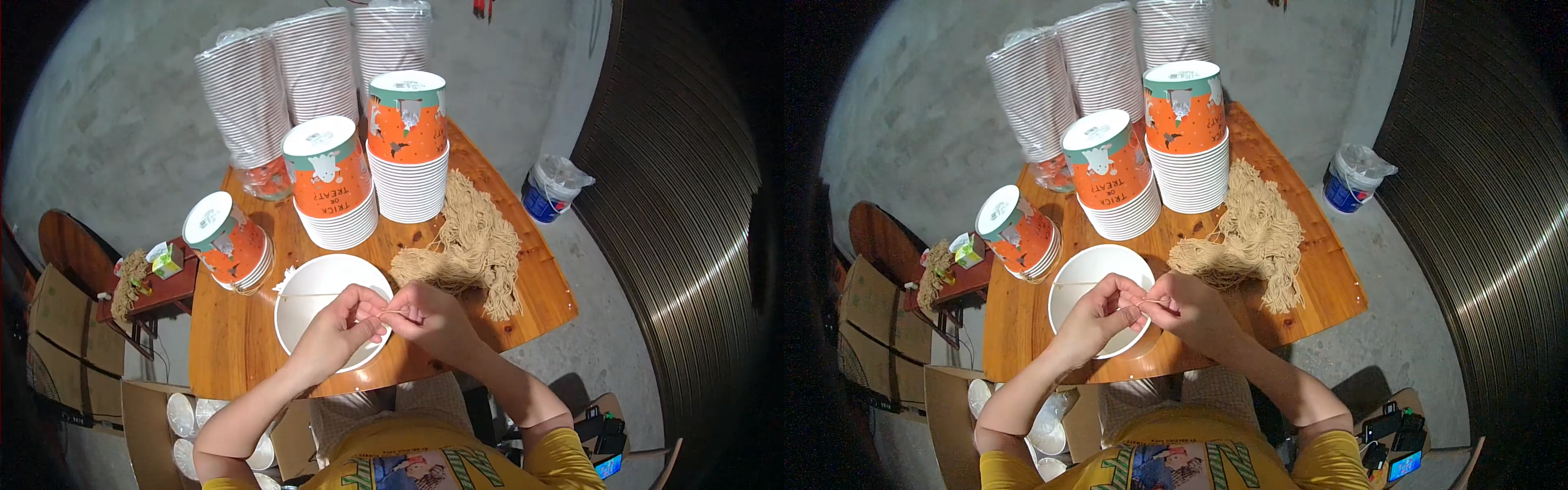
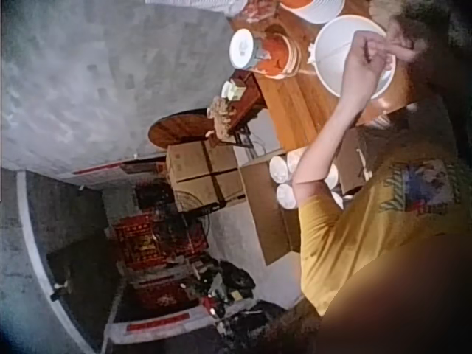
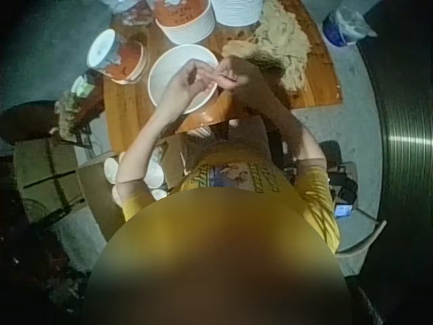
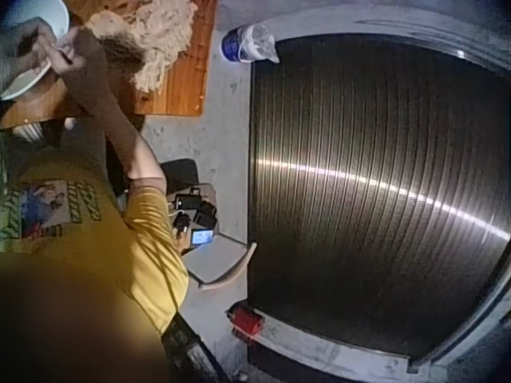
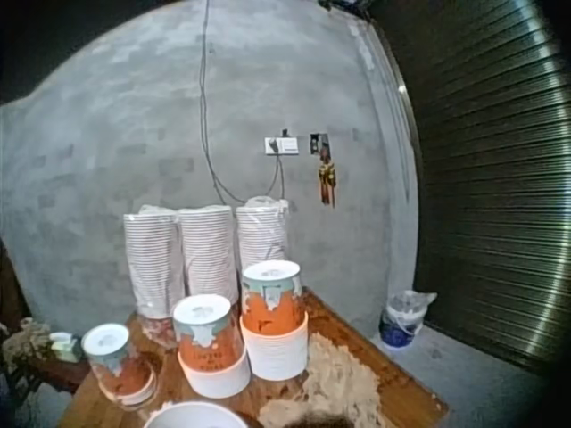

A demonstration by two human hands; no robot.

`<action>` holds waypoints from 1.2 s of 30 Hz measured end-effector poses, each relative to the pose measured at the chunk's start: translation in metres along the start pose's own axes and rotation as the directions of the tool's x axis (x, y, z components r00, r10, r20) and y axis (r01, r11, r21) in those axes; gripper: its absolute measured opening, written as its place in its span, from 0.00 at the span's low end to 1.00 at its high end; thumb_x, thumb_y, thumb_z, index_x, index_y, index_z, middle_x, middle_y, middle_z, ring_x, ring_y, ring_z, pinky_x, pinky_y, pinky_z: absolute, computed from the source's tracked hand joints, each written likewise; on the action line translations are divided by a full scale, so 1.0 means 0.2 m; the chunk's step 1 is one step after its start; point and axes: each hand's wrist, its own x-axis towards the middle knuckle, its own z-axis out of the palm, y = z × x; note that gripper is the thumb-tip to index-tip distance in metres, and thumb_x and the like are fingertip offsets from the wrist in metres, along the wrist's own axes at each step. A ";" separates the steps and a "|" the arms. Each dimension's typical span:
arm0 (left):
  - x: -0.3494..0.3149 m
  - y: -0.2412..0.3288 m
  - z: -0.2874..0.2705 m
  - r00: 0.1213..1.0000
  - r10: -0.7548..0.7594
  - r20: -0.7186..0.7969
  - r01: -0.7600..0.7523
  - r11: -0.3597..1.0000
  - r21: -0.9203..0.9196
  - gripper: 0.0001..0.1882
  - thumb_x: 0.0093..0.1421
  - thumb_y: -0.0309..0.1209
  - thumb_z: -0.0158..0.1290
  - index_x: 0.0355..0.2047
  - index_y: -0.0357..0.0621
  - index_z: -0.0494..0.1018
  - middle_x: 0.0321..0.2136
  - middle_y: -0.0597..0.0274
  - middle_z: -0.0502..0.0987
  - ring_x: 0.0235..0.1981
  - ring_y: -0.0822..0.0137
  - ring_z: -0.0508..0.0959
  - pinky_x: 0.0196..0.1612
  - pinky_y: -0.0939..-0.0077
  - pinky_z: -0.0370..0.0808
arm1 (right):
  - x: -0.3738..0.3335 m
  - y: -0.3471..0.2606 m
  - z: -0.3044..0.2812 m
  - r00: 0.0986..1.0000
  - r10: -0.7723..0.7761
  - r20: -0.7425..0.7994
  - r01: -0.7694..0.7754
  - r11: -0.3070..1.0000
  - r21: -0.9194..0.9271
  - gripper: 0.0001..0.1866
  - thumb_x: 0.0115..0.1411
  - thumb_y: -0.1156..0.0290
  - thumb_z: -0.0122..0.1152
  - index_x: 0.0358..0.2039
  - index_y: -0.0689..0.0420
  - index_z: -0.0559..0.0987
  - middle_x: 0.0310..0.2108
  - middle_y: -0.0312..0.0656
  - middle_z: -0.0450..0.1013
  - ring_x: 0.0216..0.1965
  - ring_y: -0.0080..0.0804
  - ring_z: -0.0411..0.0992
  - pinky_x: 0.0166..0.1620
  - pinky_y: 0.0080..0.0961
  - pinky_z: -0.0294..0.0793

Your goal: Attaching thin string handles to decorated paper cups.

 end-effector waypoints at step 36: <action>0.01 -0.08 0.01 0.979 0.151 -0.140 -0.119 0.970 0.211 0.03 0.60 0.23 0.53 0.33 0.41 0.70 0.26 0.70 0.72 0.28 0.80 0.69 0.34 0.84 0.68 | -0.06 0.04 0.06 0.980 -0.188 -0.063 0.181 0.978 -0.108 0.09 0.50 0.77 0.67 0.30 0.58 0.74 0.24 0.36 0.69 0.22 0.23 0.67 0.26 0.21 0.68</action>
